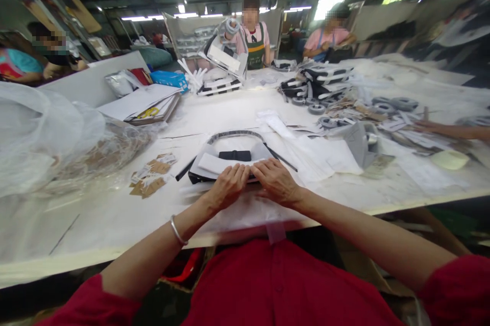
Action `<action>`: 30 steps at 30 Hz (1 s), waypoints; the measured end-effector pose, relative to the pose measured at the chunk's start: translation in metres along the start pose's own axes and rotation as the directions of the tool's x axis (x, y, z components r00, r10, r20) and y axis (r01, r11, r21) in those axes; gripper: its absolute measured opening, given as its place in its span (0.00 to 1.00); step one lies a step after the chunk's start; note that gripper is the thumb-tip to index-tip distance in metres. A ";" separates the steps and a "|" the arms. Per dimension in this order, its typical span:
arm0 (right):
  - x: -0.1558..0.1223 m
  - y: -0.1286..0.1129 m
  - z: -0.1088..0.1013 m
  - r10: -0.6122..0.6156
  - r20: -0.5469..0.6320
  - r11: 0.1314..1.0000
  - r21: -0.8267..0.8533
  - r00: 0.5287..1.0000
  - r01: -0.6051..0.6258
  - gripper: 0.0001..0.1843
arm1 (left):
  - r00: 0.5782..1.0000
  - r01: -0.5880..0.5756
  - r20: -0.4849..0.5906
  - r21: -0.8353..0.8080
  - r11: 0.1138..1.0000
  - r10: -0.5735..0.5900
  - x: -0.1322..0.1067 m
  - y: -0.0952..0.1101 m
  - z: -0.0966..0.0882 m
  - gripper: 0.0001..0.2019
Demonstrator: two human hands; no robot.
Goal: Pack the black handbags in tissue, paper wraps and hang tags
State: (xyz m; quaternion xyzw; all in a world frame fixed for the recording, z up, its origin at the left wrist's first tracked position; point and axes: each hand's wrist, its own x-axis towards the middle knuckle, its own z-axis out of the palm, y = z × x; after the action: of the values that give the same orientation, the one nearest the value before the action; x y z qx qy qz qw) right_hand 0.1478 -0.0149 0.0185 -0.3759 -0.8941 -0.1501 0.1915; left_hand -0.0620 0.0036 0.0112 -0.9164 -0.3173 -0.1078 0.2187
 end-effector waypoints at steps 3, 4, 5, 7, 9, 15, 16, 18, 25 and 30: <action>0.008 0.002 -0.005 -0.008 -0.030 0.997 -0.082 1.000 0.006 0.37 | 1.000 0.025 -0.017 -0.039 0.999 -0.026 0.007 -0.012 -0.011 0.18; 0.012 0.005 -0.007 -0.008 -0.038 0.994 -0.108 0.999 0.004 0.36 | 0.999 0.035 -0.016 -0.051 0.998 -0.036 0.010 -0.016 -0.015 0.18; 0.018 0.009 -0.008 -0.007 -0.042 0.991 -0.131 0.999 0.001 0.33 | 0.999 0.047 -0.013 -0.062 0.997 -0.047 0.013 -0.021 -0.020 0.19; 0.033 0.018 -0.013 -0.011 -0.026 0.985 -0.171 1.000 0.006 0.26 | 0.997 0.077 -0.004 -0.074 0.994 -0.078 0.020 -0.030 -0.028 0.21; 0.050 0.029 -0.020 -0.026 0.021 0.980 -0.195 0.999 0.030 0.20 | 0.994 0.109 0.006 -0.079 0.991 -0.109 0.027 -0.039 -0.035 0.24; 0.103 0.050 -0.048 -0.053 0.150 0.976 -0.203 0.987 0.083 0.11 | 0.968 0.249 -0.003 -0.051 0.967 -0.250 0.041 -0.057 -0.042 0.31; 0.110 0.052 -0.053 -0.060 0.151 0.976 -0.200 0.987 0.089 0.11 | 0.958 0.285 -0.023 -0.043 0.957 -0.287 0.043 -0.060 -0.041 0.29; 0.122 0.055 -0.062 -0.099 0.105 0.976 -0.182 0.990 0.117 0.13 | 0.935 0.346 -0.068 -0.041 0.937 -0.348 0.047 -0.068 -0.043 0.25; 0.093 0.055 -0.070 -0.142 -0.414 0.986 0.022 0.899 0.166 0.13 | 0.787 0.593 -0.166 -0.063 0.803 -0.594 0.041 -0.097 -0.068 0.28; 0.061 0.043 -0.016 -0.062 0.030 0.988 0.147 0.998 0.057 0.10 | 0.714 0.675 -0.219 -0.038 0.736 -0.666 0.018 -0.105 -0.084 0.28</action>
State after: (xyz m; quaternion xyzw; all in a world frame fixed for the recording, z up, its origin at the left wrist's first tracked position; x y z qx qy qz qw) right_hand 0.1438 0.0448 0.0656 -0.3367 -0.9167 -0.0834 0.1984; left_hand -0.1194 0.0476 0.1264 -0.7163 -0.6042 -0.2721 0.2186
